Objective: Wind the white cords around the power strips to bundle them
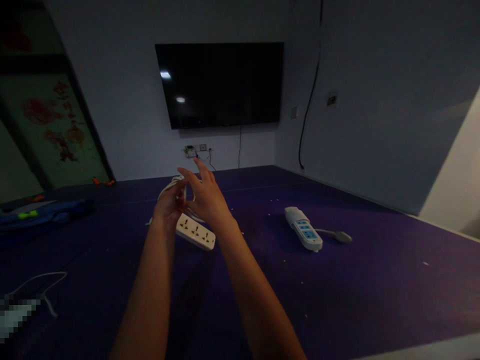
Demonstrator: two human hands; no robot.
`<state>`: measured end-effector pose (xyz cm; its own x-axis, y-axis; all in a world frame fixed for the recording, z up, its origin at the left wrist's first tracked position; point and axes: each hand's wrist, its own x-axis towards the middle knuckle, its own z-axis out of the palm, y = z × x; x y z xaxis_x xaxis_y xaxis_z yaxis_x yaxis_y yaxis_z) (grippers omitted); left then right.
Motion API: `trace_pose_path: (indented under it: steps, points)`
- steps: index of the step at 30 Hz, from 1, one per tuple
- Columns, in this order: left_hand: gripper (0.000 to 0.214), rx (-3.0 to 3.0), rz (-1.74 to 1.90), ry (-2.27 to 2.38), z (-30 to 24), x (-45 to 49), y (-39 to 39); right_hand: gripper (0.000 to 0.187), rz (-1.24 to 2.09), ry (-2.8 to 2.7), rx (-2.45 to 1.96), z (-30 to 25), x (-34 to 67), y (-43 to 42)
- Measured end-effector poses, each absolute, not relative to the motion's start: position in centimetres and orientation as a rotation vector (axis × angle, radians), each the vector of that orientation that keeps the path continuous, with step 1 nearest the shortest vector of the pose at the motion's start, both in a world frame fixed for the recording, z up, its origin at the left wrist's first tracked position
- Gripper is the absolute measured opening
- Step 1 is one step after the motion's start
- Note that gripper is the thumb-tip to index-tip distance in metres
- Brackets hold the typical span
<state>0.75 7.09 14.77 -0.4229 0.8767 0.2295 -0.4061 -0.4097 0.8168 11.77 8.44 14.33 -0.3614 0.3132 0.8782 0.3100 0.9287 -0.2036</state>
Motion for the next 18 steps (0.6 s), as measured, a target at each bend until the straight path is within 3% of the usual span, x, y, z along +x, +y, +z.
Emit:
trace_pose_path:
  steps: [4, 9, 12, 18]
  points:
    - [0.030, 0.817, 1.922, 0.848, 15.0, 0.9, 7.0, 0.081, 0.139, -1.936, -0.379, 15.0, 12.6, 8.0]
    - [0.029, 0.761, 1.861, 0.775, 15.2, 0.7, 6.8, 0.054, 0.533, -1.587, -0.369, 14.9, 14.7, 10.8]
    - [0.029, 0.701, 1.865, 0.738, 15.3, 0.3, 6.8, 0.048, 0.724, -1.409, -0.472, 13.9, 15.6, 13.0]
    - [0.031, 0.714, 1.844, 0.750, 15.1, 0.1, 7.1, 0.036, 1.145, -1.668, -0.503, 12.8, 14.9, 12.8]
